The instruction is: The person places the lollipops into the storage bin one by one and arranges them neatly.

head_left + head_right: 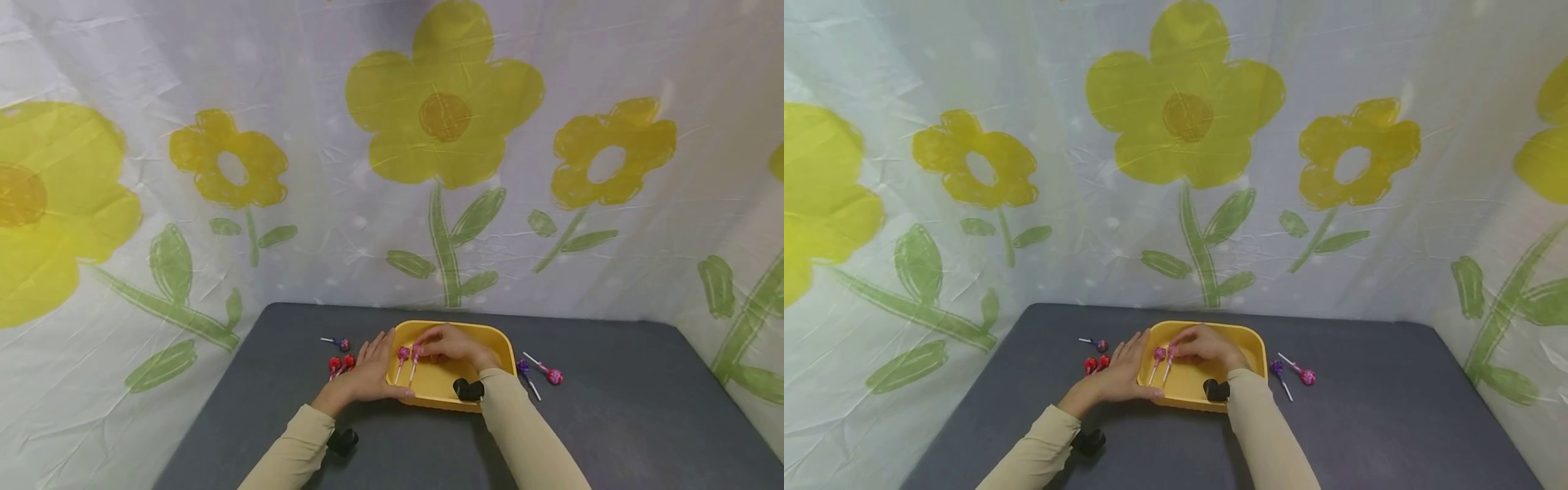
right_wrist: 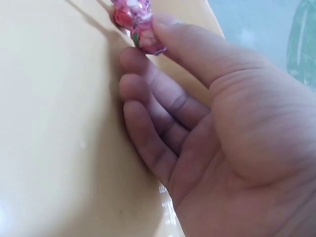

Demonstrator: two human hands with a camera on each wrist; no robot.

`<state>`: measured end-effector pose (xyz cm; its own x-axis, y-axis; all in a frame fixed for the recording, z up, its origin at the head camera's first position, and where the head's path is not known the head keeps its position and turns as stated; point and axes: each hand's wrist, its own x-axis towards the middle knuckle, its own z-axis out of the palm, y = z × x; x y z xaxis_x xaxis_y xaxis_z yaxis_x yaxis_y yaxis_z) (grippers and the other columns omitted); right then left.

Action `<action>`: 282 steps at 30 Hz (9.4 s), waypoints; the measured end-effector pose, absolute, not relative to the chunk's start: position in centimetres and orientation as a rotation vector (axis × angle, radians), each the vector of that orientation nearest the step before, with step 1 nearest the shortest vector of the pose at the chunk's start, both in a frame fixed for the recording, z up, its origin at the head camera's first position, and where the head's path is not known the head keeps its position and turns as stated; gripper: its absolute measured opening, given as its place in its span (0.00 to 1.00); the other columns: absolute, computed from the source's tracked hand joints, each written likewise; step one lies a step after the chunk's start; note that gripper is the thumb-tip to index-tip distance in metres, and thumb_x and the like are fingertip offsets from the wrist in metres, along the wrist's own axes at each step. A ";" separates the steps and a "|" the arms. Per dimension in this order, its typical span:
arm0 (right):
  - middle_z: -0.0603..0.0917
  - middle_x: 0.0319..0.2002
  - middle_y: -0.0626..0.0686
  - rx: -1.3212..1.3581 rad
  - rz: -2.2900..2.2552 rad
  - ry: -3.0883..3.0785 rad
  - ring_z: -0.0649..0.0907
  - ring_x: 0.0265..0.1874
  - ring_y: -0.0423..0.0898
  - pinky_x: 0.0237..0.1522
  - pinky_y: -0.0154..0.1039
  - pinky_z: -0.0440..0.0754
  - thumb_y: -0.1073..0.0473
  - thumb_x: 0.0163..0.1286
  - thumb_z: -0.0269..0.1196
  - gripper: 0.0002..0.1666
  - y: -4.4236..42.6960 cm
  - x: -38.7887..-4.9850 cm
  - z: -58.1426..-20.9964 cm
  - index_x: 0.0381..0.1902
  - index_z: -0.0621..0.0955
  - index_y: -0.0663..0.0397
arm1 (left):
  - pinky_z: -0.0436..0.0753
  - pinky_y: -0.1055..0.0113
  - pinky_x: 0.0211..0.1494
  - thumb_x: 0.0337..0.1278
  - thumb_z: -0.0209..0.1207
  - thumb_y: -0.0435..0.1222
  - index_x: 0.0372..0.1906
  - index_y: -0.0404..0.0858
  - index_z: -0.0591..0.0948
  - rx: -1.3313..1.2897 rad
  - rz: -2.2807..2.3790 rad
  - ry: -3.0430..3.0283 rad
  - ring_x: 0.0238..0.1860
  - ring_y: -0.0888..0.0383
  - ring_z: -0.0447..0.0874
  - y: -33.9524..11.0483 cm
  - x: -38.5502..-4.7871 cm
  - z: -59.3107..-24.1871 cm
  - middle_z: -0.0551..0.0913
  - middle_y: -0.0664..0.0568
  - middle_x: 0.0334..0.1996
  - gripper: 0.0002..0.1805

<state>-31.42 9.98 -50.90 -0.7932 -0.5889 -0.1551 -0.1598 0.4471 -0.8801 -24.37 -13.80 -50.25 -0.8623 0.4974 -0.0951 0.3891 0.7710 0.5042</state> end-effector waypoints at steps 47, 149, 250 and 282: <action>0.84 0.26 0.53 -0.601 -1.284 2.314 0.73 0.18 0.40 0.22 0.30 0.71 0.57 0.67 0.67 0.14 8.7 -31.3 -51.2 0.47 0.86 0.59 | 0.40 0.37 0.79 0.44 0.66 0.68 0.79 0.36 0.36 0.670 0.708 2.747 0.81 0.41 0.37 -13.7 -24.2 -49.8 0.43 0.41 0.81 0.72; 0.87 0.36 0.42 -0.348 -1.471 2.760 0.84 0.32 0.43 0.36 0.35 0.83 0.49 0.72 0.62 0.28 27.7 -23.8 -43.5 0.65 0.77 0.54 | 0.40 0.37 0.80 0.43 0.68 0.66 0.79 0.35 0.39 0.642 0.754 2.757 0.81 0.40 0.40 -13.8 -24.0 -50.0 0.47 0.40 0.80 0.71; 0.88 0.42 0.51 -0.133 -1.560 2.390 0.86 0.32 0.41 0.40 0.40 0.88 0.48 0.76 0.57 0.33 32.9 -22.4 -48.4 0.67 0.70 0.68 | 0.40 0.38 0.80 0.44 0.68 0.66 0.79 0.36 0.37 0.633 0.752 2.754 0.81 0.41 0.40 -13.7 -24.0 -50.2 0.46 0.40 0.80 0.72; 0.86 0.38 0.51 -0.462 -1.124 2.131 0.85 0.38 0.43 0.44 0.42 0.86 0.54 0.74 0.58 0.25 32.0 -25.1 -43.8 0.61 0.77 0.67 | 0.39 0.37 0.80 0.42 0.65 0.70 0.79 0.35 0.37 0.641 0.737 2.748 0.81 0.40 0.40 -13.7 -23.9 -50.0 0.46 0.40 0.80 0.73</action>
<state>-25.08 32.01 -43.77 -0.7093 -0.5811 -0.3990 0.0011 0.5651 -0.8250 -23.92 -13.74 -50.03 -0.8793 0.4654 -0.1012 0.3523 0.7785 0.5194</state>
